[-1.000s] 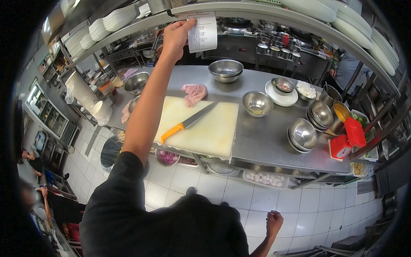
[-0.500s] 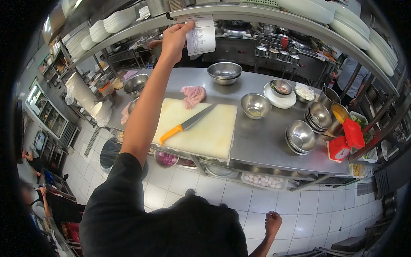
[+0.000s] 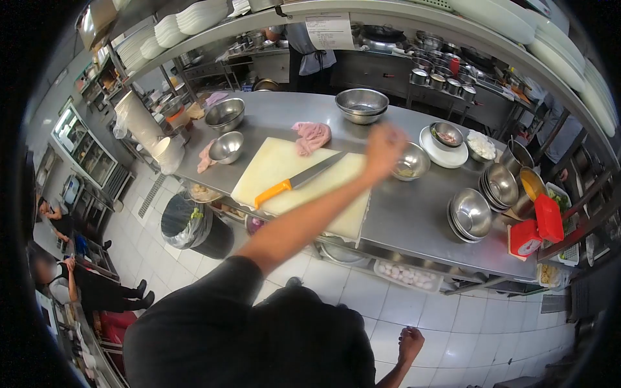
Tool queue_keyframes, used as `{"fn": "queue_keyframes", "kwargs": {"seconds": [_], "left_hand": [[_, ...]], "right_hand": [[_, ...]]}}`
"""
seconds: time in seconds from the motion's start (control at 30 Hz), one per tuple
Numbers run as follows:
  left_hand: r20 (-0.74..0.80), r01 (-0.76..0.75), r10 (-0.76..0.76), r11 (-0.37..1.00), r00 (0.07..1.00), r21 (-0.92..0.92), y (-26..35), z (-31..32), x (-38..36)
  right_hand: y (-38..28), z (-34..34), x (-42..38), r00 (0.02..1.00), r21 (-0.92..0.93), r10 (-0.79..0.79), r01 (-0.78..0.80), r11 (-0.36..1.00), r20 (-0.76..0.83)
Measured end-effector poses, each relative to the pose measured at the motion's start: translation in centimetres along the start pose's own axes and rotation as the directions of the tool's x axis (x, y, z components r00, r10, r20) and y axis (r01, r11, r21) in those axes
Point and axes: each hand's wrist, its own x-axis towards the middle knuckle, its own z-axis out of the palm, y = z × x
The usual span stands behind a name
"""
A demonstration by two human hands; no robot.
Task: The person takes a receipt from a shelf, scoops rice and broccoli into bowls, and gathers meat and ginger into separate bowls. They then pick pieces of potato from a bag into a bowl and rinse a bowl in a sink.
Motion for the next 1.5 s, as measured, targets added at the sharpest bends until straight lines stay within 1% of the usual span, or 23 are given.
{"fn": "queue_keyframes", "kwargs": {"seconds": [0.03,0.1,0.17,0.2,0.27,0.33,0.43,0.53,0.63,0.73,0.83,0.93,0.97,1.0,1.03,1.13,1.23,1.27,1.3,1.33,1.43,1.5], "left_hand": [[0.267,0.029,-0.03,1.0,0.963,0.009,-0.4,2.2,-2.8],[0.407,0.12,-0.158,0.986,0.9,0.117,0.3,5.9,-6.6],[0.467,0.139,-0.225,0.968,0.855,0.211,0.8,8.4,-7.7],[0.503,0.137,-0.252,0.957,0.827,0.256,0.9,9.7,-8.1],[0.526,0.042,-0.219,0.944,0.822,0.327,-0.2,12.0,-8.4],[0.496,-0.025,-0.154,0.942,0.855,0.335,-0.5,13.3,-8.7],[0.581,-0.018,-0.216,0.929,0.785,0.37,0.0,15.5,-8.9],[0.673,-0.133,-0.168,0.919,0.721,0.371,0.8,17.6,-9.4],[0.727,-0.197,-0.217,0.877,0.652,0.439,0.5,19.5,-9.2],[0.609,-0.096,-0.213,0.896,0.764,0.433,-0.3,20.8,-9.4],[0.471,-0.076,-0.171,0.885,0.866,0.46,-0.9,22.1,-9.6],[0.525,-0.173,-0.113,0.868,0.844,0.465,-0.6,22.0,-8.8],[0.539,-0.115,-0.182,0.875,0.822,0.47,-0.1,21.9,-8.4],[0.549,-0.056,-0.25,0.876,0.797,0.479,0.3,21.6,-7.7],[0.55,0.006,-0.319,0.869,0.772,0.495,0.9,21.5,-7.1],[0.687,0.223,-0.499,0.862,0.528,0.454,3.4,19.5,-4.9],[0.678,0.149,-0.399,0.905,0.617,0.398,5.7,18.3,-3.5],[0.657,-0.012,-0.245,0.932,0.713,0.362,5.6,18.2,-3.6],[0.628,-0.177,-0.08,0.925,0.774,0.335,5.4,18.1,-3.8],[0.594,-0.338,0.091,0.886,0.799,0.318,5.1,18.0,-4.2],[0.677,-0.513,0.232,0.822,0.698,0.247,6.1,16.4,-5.8],[0.755,-0.541,0.249,0.826,0.606,0.162,6.2,15.7,-7.0]], "right_hand": [[-0.4,0.1,-0.3,1.0,-0.008,0.003,-0.003,1.0,-0.009],[0.3,0.0,0.0,1.0,-0.035,-0.023,0.023,0.999,-0.002],[1.3,-0.9,-0.6,0.999,-0.02,-0.021,0.02,1.0,-0.044],[1.4,-1.3,-1.3,0.996,0.001,-0.009,0.009,1.0,-0.09],[2.0,-1.8,-2.8,0.987,0.038,0.01,-0.004,0.999,-0.158],[4.5,-2.5,-4.0,0.976,0.058,0.061,-0.049,0.997,-0.209],[7.3,-3.2,-6.6,0.951,0.077,0.16,-0.145,0.986,-0.263],[8.8,-3.3,-9.3,0.928,0.102,0.236,-0.215,0.971,-0.29],[9.4,-3.5,-11.0,0.91,0.094,0.273,-0.256,0.962,-0.312],[9.1,-3.3,-12.1,0.888,0.151,0.309,-0.273,0.95,-0.341],[9.3,-3.4,-12.1,0.892,0.157,0.314,-0.277,0.948,-0.324],[10.1,-3.2,-11.3,0.907,0.147,0.287,-0.253,0.956,-0.309],[10.6,-3.3,-10.9,0.911,0.141,0.274,-0.242,0.96,-0.309],[11.0,-3.3,-10.4,0.917,0.096,0.229,-0.209,0.973,-0.325],[11.0,-3.4,-10.1,0.916,0.103,0.226,-0.203,0.974,-0.331],[10.3,-3.3,-9.5,0.925,0.11,0.207,-0.18,0.977,-0.319],[8.8,-3.2,-9.2,0.931,0.117,0.218,-0.191,0.975,-0.293],[8.6,-3.1,-9.3,0.93,0.12,0.233,-0.207,0.971,-0.285],[8.9,-3.1,-9.1,0.934,0.113,0.217,-0.192,0.975,-0.283],[9.3,-3.1,-9.0,0.936,0.124,0.219,-0.191,0.974,-0.276],[9.5,-3.1,-8.6,0.943,0.134,0.214,-0.184,0.974,-0.257],[8.6,-2.8,-8.4,0.95,0.11,0.193,-0.171,0.979,-0.245]]}}
